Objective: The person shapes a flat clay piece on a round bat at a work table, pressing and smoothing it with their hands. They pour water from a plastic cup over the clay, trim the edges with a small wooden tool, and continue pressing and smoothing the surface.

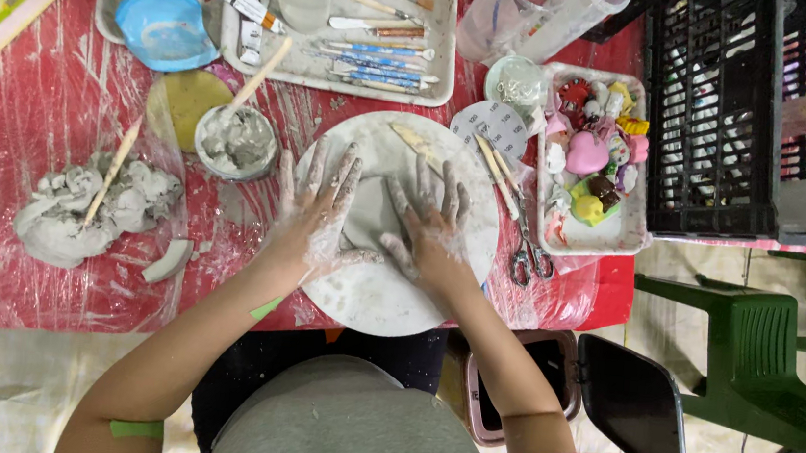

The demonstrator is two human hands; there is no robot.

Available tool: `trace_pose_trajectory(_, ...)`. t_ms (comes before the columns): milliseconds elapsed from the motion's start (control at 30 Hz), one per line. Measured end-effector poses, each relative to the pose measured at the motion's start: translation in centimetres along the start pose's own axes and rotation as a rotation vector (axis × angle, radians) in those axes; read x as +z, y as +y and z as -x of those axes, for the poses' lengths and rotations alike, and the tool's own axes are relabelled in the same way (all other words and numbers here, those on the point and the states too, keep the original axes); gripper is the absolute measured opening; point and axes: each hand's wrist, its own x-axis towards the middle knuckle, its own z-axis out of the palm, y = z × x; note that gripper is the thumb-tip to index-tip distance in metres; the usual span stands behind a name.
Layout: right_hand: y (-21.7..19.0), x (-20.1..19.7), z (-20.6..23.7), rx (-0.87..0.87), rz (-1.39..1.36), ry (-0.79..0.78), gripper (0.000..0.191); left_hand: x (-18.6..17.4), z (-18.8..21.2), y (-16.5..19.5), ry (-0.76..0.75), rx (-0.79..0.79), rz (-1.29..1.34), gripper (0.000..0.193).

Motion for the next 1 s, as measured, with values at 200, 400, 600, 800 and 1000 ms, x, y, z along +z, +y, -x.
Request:
trace_pose_trajectory(200, 0.8, -1.8, 0.4, -0.149, 0.032, 0.000, 0.072, 0.4, 0.4, -0.4, 0.000, 0.026, -0.063, 0.123)
trace_pose_trajectory(400, 2.2, -3.2, -2.9, 0.042, -0.328, -0.116, 0.058, -0.4, -0.8, -1.0, -0.017, -0.029, -0.002, 0.142)
trace_pose_trajectory(600, -0.3, -1.2, -4.0, -0.089, -0.072, -0.262, 0.078, -0.4, -1.0, -0.5, -0.132, -0.073, -0.067, 0.161)
trace_pose_trajectory(800, 1.8, -1.7, -6.6, -0.135, -0.311, -0.062, 0.064, 0.9, -0.5, -1.9, 0.274, -0.052, 0.259, 0.157)
trace_pose_trajectory(1000, 0.2, 1.5, -9.3, -0.170, -0.020, -0.141, 0.072, 1.5, -0.6, -2.8, 0.307, -0.164, 0.415, 0.123)
